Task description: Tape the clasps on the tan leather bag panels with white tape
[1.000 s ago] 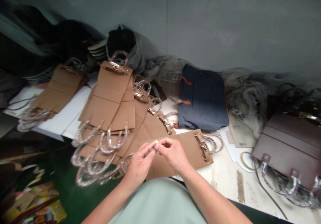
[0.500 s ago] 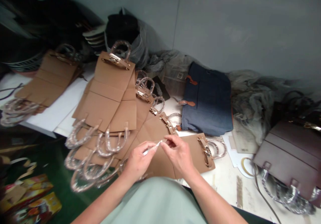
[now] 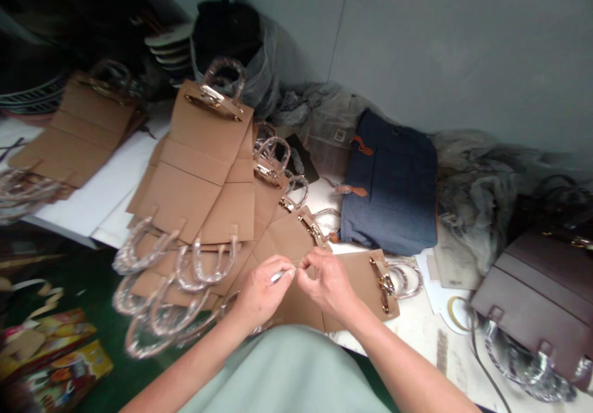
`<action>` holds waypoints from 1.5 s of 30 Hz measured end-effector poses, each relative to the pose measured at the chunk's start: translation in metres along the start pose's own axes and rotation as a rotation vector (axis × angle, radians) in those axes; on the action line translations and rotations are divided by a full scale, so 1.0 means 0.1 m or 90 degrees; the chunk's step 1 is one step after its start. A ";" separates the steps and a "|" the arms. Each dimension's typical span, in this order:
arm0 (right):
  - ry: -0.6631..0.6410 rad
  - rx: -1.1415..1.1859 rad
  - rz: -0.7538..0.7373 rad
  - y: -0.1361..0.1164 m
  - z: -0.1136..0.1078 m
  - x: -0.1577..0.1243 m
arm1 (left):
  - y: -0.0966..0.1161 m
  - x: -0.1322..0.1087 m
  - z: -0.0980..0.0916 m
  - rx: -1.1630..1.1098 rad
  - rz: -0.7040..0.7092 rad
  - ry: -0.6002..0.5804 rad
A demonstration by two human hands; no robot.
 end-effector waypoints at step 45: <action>0.079 0.291 0.364 1.57 0.43 0.57 | -1.33 0.00 0.59 -0.477 -0.437 -0.043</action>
Point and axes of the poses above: each hand's wrist, its own x-axis towards the middle knuckle, its own z-axis out of the palm, y = z × x, the point moved 6 cm from there along x, towards the middle knuckle, and after that the axes turned 3 degrees about y, right-handed, at the moved point
